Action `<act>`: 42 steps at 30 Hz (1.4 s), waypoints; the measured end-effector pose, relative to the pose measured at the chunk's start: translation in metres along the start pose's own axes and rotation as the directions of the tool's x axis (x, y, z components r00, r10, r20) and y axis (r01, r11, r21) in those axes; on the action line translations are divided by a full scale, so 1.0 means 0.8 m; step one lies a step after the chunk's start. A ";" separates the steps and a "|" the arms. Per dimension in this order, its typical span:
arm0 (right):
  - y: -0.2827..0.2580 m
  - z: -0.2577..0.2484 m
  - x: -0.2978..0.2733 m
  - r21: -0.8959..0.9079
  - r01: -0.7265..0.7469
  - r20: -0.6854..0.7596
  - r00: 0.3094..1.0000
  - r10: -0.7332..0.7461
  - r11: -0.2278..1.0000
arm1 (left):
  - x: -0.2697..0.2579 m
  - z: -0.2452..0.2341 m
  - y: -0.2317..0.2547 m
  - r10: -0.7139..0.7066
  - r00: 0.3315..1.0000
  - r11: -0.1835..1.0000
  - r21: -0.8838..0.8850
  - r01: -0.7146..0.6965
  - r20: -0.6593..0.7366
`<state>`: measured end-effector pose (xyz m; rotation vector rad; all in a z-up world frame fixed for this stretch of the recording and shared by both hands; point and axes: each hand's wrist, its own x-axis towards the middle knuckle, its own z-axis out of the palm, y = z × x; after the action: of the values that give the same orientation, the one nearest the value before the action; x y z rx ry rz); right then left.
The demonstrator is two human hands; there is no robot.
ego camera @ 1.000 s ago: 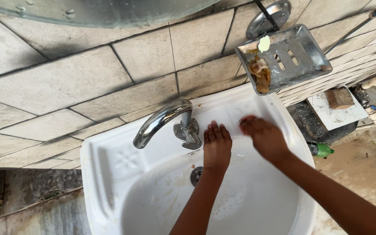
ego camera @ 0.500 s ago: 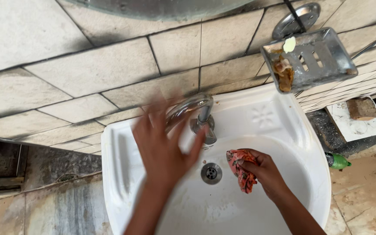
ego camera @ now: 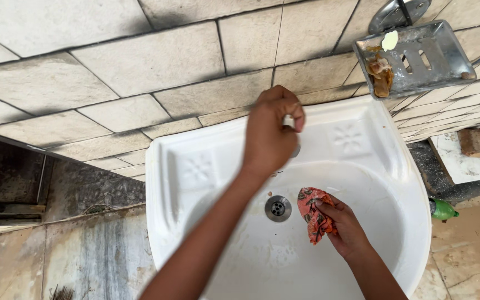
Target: The person scrubs the white ceramic sink basin and surrounding counter with an orange cloth, then wipes the chrome faucet and the metal soap dish. The person repeatedly rinses the cloth under running water and continues wiping the sink surfaces.
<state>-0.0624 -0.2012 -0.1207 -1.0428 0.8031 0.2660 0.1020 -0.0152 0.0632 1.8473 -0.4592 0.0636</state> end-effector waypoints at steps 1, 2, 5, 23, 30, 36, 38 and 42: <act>0.005 -0.001 0.002 0.033 0.006 0.037 0.999 -0.007 0.999 | -0.008 0.029 0.009 0.021 0.985 1.000 -0.001 -0.021 -0.169; 0.009 -0.002 0.003 0.066 0.010 0.073 0.997 -0.015 0.998 | -0.011 0.056 0.018 0.042 0.942 0.999 0.001 -0.044 -0.334; 0.017 -0.010 0.001 0.129 0.040 0.128 0.990 -0.056 0.991 | 0.003 0.121 0.046 0.016 0.801 1.000 0.009 -0.013 -0.598; -0.090 0.060 0.066 -0.608 0.459 0.387 0.884 -0.263 0.648 | -0.013 0.045 0.017 0.155 0.965 0.988 0.017 -0.154 -0.213; -0.035 0.049 -0.006 0.206 -0.129 0.267 0.961 0.071 0.970 | -0.021 0.058 -0.008 0.194 0.916 0.957 -0.136 -0.255 -0.352; -0.031 0.061 -0.014 0.354 -0.184 0.240 0.966 0.101 0.917 | -0.058 0.078 -0.118 -0.466 0.832 0.837 -0.454 0.304 -0.302; -0.025 0.057 -0.014 0.384 -0.162 0.230 0.970 0.076 0.909 | -0.047 0.085 -0.165 -0.571 0.817 0.821 -0.084 0.565 -0.080; -0.017 0.050 -0.018 0.388 -0.076 0.178 0.984 0.006 0.919 | -0.011 0.129 -0.226 -0.747 0.576 0.555 -0.164 0.815 0.334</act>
<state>-0.0463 -0.1713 -0.0910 -0.6139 0.6849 0.2156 0.1368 -0.0632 -0.1365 1.5977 0.2559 -0.8162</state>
